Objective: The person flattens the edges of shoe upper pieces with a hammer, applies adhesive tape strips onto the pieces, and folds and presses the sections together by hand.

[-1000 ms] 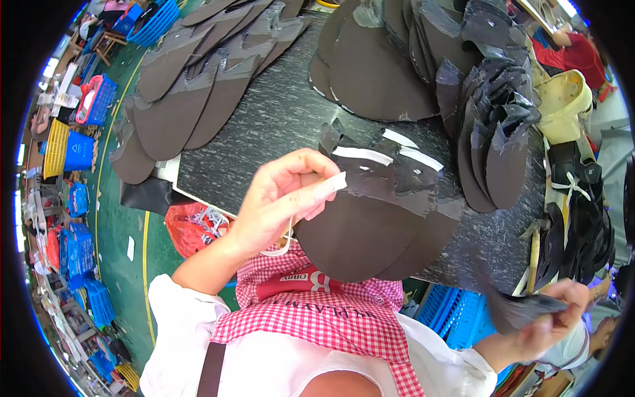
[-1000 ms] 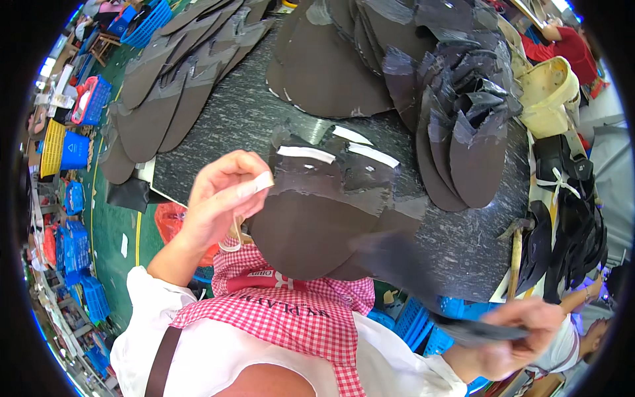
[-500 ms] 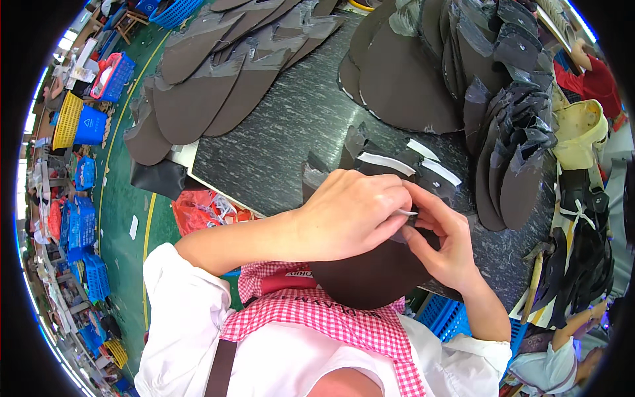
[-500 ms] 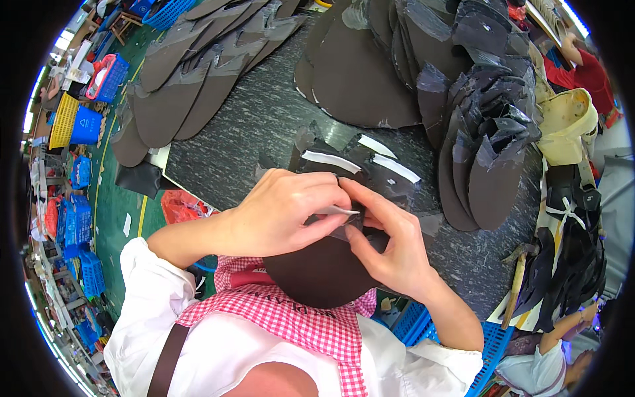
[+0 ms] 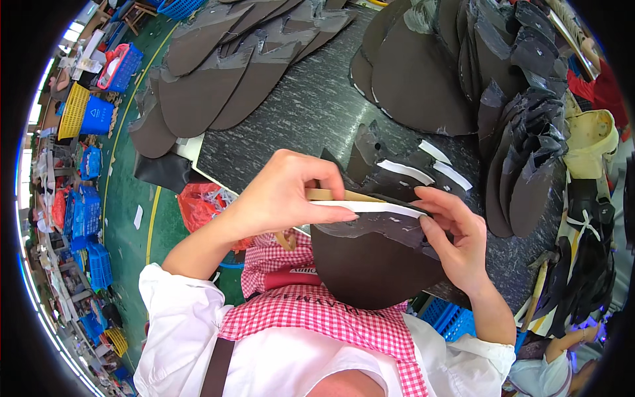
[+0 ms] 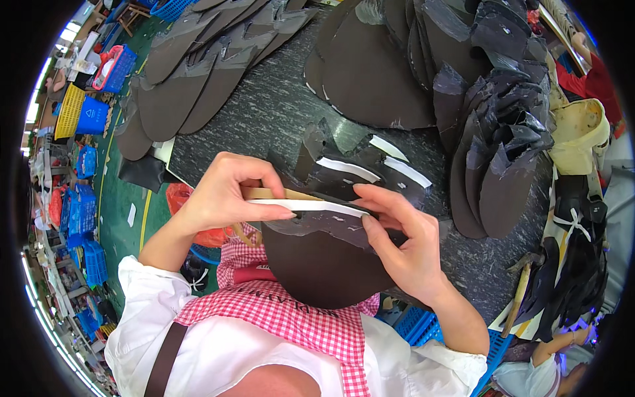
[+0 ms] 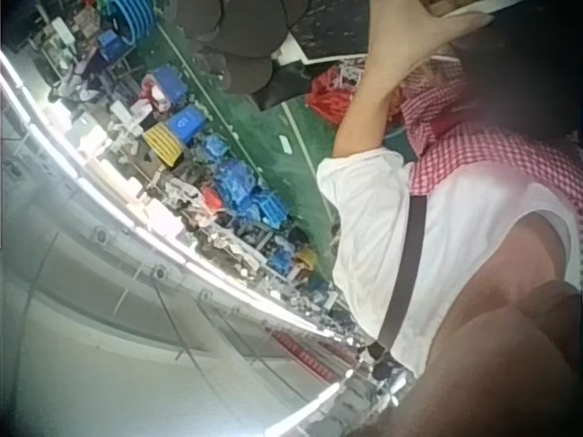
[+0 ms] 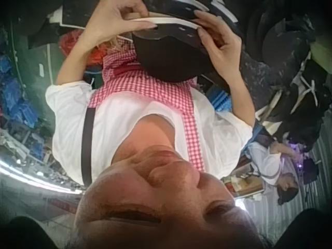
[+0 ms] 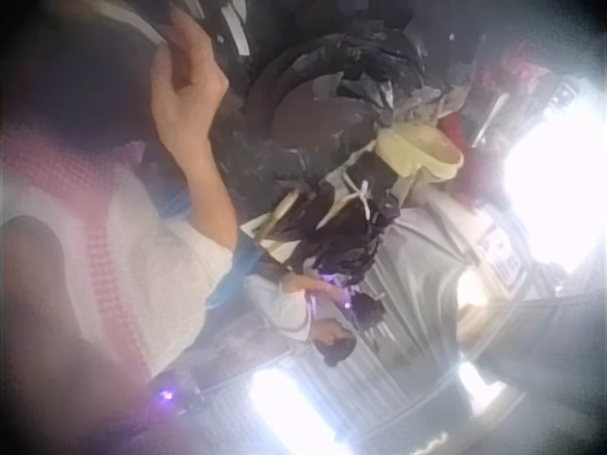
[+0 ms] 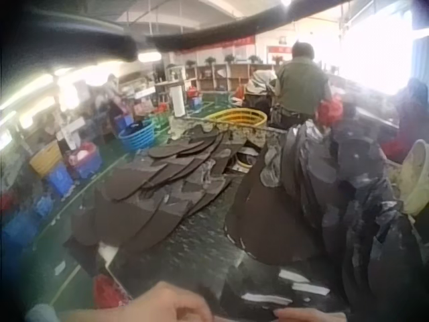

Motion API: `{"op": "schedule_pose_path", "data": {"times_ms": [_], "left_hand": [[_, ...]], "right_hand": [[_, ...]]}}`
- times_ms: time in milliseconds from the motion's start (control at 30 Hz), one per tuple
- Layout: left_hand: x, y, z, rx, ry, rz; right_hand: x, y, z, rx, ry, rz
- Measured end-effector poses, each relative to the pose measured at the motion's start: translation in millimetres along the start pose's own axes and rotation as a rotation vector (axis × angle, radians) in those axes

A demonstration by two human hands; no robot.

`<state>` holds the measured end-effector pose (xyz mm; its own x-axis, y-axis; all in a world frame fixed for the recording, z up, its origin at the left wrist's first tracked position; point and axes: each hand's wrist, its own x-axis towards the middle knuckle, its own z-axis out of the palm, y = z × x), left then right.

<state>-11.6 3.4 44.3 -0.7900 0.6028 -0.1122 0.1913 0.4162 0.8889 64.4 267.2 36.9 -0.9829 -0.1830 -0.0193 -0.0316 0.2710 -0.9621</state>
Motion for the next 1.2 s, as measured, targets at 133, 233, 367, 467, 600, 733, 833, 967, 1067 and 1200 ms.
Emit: {"op": "schedule_pose_path", "data": {"times_ms": [133,233,367,467,600,733,833,967,1067,1200], "left_hand": [[-8,-2,1,0.029,0.047,0.051],[-16,-7,0,0.187,0.125,0.06],[-14,-8,6,0.696,0.44,0.427],[-6,5,37,0.431,0.316,0.49],[9,1,40,0.305,0.31,0.48],[30,10,-2,0.673,0.746,0.476],[12,-9,-41,-0.075,0.742,0.352],[5,5,-16,-0.474,0.513,0.401],[8,7,-3,-0.349,0.361,0.582],[-1,5,-8,-0.297,0.215,0.695]], "right_hand": [[17,-15,7,-0.082,-0.042,-0.085],[26,-16,18,-0.392,-0.065,-0.21],[24,-13,17,-0.367,-0.041,-0.266],[19,-15,16,-0.342,-0.006,-0.241],[16,-15,12,-0.308,-0.027,-0.302],[16,-21,-8,-0.443,0.022,-0.357],[24,-33,-46,-0.777,0.34,-0.467],[14,29,-174,-0.926,0.766,-0.278],[2,53,-167,-0.861,0.72,-0.222],[-36,35,-164,-0.721,0.757,-0.294]]}}
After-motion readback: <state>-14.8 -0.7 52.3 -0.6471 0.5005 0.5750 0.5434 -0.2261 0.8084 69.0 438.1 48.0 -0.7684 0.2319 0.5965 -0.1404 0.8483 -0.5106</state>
